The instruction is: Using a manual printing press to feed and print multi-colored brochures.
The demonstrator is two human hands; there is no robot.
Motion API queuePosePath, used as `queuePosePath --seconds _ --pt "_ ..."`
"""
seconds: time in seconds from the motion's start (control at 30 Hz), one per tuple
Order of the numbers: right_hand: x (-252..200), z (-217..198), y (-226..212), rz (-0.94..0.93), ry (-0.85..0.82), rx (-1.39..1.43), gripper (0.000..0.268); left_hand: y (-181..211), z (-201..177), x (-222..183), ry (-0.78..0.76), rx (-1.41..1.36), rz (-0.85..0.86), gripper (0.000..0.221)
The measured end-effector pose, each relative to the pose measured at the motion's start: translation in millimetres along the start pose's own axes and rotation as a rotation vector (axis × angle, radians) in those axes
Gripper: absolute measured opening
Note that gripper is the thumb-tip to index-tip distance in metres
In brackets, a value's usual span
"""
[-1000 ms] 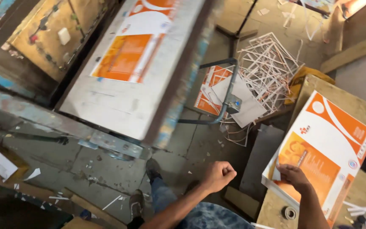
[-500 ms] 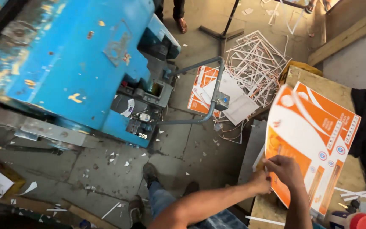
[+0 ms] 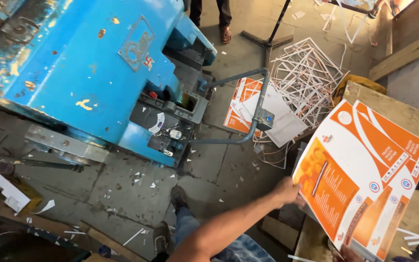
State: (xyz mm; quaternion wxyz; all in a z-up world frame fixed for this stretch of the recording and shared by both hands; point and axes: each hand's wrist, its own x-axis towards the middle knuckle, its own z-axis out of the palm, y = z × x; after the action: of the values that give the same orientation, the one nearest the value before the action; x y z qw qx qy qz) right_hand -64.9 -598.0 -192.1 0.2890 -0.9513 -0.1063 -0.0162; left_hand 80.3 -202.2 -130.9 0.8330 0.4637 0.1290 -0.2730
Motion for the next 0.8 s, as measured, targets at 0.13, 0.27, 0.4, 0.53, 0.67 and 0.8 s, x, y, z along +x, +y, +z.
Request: queuePosePath --seconds 0.13,0.27,0.4,0.53,0.67,0.8 --pt "45.5 93.0 50.5 -0.214 -0.011 0.025 0.048 86.6 -17.9 3.0 0.086 0.247 0.257 0.039" --pt "141.4 104.8 -142.0 0.623 0.015 1.415 0.030 198.2 -36.6 -39.9 0.193 0.639 0.540 0.051" --pt "230.4 154.3 -233.8 0.299 -0.069 1.598 0.016 305.9 -87.7 -112.4 0.185 0.599 0.666 0.035" --pt "303.5 112.6 -440.8 0.241 -0.169 1.776 0.038 390.1 -197.0 -163.3 0.199 0.302 0.654 0.040" --pt "349.5 120.7 -504.7 0.063 -0.315 1.659 0.027 418.6 -337.4 -215.6 0.251 0.179 0.668 0.038" --pt "373.1 124.6 -602.2 0.088 -0.364 1.192 0.038 391.7 -456.5 -227.3 0.334 -0.029 0.568 0.031"
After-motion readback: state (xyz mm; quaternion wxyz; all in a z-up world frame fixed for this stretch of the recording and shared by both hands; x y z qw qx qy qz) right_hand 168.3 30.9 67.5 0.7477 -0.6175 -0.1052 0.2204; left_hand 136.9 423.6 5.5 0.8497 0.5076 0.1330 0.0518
